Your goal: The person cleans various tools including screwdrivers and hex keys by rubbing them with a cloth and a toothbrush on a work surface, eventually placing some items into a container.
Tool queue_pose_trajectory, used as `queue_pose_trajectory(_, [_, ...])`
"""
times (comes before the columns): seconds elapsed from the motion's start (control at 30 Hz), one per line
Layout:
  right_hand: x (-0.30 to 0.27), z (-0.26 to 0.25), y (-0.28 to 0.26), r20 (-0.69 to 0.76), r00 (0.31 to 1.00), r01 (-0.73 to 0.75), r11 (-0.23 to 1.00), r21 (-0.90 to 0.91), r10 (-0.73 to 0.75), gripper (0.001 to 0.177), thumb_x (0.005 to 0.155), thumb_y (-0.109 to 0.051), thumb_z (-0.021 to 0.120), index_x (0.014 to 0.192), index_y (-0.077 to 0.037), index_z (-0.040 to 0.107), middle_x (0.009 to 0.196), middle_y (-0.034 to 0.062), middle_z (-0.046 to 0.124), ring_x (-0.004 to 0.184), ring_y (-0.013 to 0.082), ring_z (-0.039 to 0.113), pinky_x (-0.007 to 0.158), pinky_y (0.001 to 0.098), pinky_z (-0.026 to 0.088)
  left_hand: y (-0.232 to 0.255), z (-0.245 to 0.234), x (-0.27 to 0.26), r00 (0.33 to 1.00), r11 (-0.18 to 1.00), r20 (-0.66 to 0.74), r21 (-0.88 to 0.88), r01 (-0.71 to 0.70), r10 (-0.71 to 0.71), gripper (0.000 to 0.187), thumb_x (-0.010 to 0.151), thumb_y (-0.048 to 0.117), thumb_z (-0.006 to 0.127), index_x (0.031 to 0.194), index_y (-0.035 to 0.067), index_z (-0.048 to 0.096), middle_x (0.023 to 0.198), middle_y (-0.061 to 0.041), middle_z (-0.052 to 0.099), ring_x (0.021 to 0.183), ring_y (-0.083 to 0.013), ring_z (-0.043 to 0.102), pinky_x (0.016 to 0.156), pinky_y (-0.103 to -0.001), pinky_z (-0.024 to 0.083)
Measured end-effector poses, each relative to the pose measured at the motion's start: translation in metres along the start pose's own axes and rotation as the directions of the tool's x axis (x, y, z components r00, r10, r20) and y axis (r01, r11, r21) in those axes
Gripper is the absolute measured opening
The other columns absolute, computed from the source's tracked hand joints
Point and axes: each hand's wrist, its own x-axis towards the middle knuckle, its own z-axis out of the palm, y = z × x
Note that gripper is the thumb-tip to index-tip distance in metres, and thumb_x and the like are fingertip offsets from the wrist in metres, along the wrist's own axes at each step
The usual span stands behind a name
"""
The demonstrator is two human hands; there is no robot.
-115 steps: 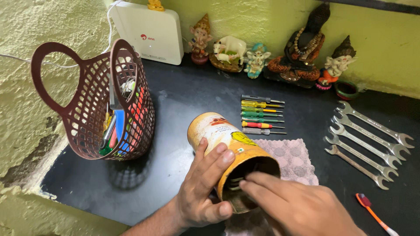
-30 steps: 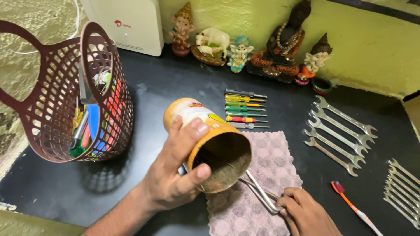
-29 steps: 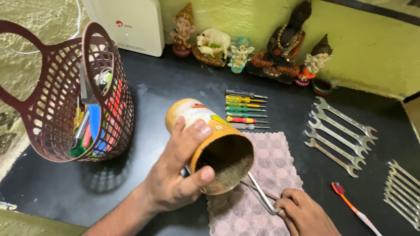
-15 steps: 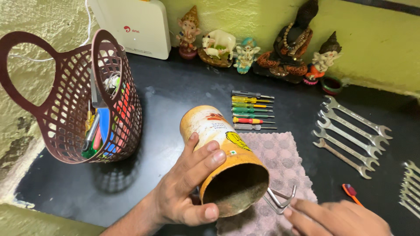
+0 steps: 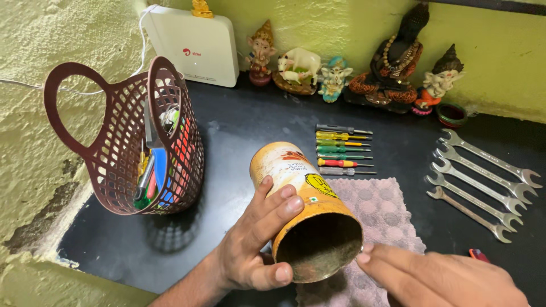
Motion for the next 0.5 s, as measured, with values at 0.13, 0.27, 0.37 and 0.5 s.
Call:
queue_pose_trajectory(0.13, [0.033, -0.005, -0.009, -0.003, 0.996, 0.087, 0.996, 0.016, -0.087, 0.05, 0.076, -0.012, 0.068, 0.126, -0.014, 0.07, 0.122, 0.0019, 0.074, 0.089, 0.0157, 0.077, 0.069, 0.0274, 0.059, 0.0, 0.001, 0.003, 0.998, 0.998, 0.01, -0.008, 0.058, -0.058, 0.042, 0.114, 0.033, 0.052, 0.152, 0.033, 0.034, 0.153, -0.025, 0.047, 0.144, -0.0465, 0.052, 0.127, -0.071, 0.03])
queue_pose_trajectory(0.27, [0.062, 0.003, -0.016, 0.102, 0.993, 0.048, 0.984, 0.172, -0.066, 0.056, 0.072, -0.016, 0.072, 0.126, -0.005, 0.07, 0.121, 0.0113, 0.074, 0.089, 0.0228, 0.076, 0.067, 0.0319, 0.059, -0.003, 0.002, 0.009, 0.998, 0.998, -0.021, 0.043, 0.052, -0.051, 0.054, 0.108, 0.023, 0.061, 0.153, 0.03, 0.032, 0.153, -0.024, 0.047, 0.143, -0.0468, 0.055, 0.126, -0.071, 0.034])
queue_pose_trajectory(0.37, [0.088, 0.018, -0.02, 0.249, 0.968, -0.018, 0.973, 0.231, -0.041, 0.046, 0.073, -0.015, 0.072, 0.117, -0.003, 0.069, 0.108, 0.0137, 0.071, 0.086, 0.0292, 0.073, 0.064, 0.0396, 0.057, -0.007, 0.002, 0.015, 0.999, 0.993, -0.024, 0.116, 0.023, -0.02, 0.067, 0.104, 0.011, 0.069, 0.155, 0.029, 0.03, 0.156, -0.025, 0.045, 0.144, -0.0475, 0.055, 0.126, -0.07, 0.036])
queue_pose_trajectory(0.5, [0.121, 0.04, -0.017, 0.368, 0.926, -0.031, 0.958, 0.286, -0.081, 0.012, 0.082, -0.014, 0.071, 0.092, -0.008, 0.069, 0.09, 0.0117, 0.07, 0.084, 0.0317, 0.07, 0.068, 0.0442, 0.055, -0.01, 0.002, 0.023, 1.0, 0.99, -0.017, 0.136, 0.028, -0.026, 0.078, 0.098, 0.014, 0.078, 0.155, 0.027, 0.028, 0.156, -0.027, 0.042, 0.143, -0.0492, 0.053, 0.124, -0.07, 0.036])
